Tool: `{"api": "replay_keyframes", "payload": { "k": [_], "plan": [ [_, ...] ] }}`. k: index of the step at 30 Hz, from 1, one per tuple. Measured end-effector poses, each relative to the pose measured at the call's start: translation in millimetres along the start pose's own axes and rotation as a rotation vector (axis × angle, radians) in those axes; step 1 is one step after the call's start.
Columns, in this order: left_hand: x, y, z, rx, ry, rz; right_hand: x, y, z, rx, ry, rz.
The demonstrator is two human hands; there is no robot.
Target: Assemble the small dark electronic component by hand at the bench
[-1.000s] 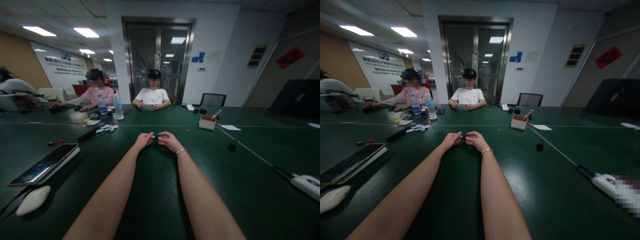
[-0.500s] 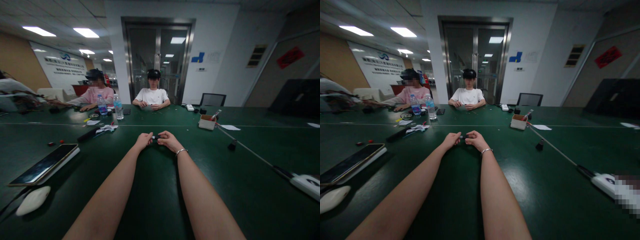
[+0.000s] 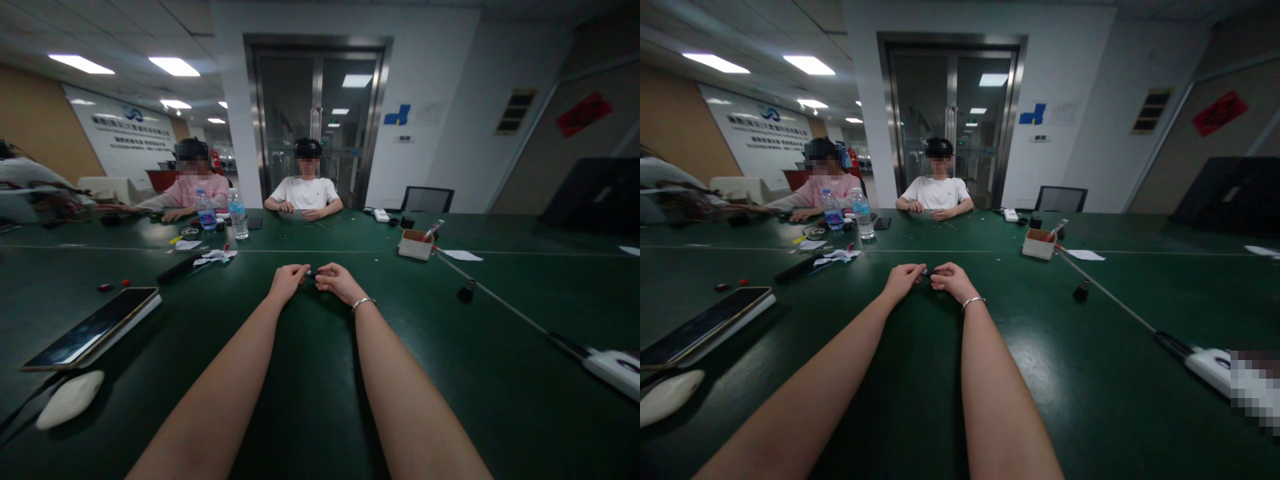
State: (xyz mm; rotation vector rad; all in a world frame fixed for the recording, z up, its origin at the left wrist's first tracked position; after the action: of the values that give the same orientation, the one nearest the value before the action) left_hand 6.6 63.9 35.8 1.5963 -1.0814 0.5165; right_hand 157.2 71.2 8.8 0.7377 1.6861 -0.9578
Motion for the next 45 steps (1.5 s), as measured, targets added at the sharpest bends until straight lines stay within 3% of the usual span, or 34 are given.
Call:
{"api": "replay_keyframes", "payload": {
  "k": [7, 14, 35, 45],
  "plan": [
    [7.6, -6.0, -2.3, -0.037, -0.122, 0.196, -3.0, -0.2, 1.8, 0.038, -0.034, -0.039],
    [-5.2, -10.7, -5.7, -0.136, -0.048, 0.369, -2.1, -0.7, 2.1, 0.033, -0.052, -0.034],
    [-17.5, -12.2, -7.0, -0.167, 0.052, 0.288, -1.3, -0.4, 2.0, 0.017, -0.031, -0.013],
    [-19.1, -9.4, -6.3, -0.153, 0.104, 0.084, -0.6, -2.8, 0.6, -0.027, -0.022, 0.060]
  ]
}}
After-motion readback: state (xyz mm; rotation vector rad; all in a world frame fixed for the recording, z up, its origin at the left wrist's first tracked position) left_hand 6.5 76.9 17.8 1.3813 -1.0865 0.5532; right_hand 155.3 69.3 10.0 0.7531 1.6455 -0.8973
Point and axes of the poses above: each hand's wrist, its own z-axis away from the middle knuckle, its own y-axis out of the back of the hand, x = y × z, the point moved 7 cm from there along -z, towards the middle knuckle, and after that the axes turned 10 degrees about -x, right-handed, at the moved point
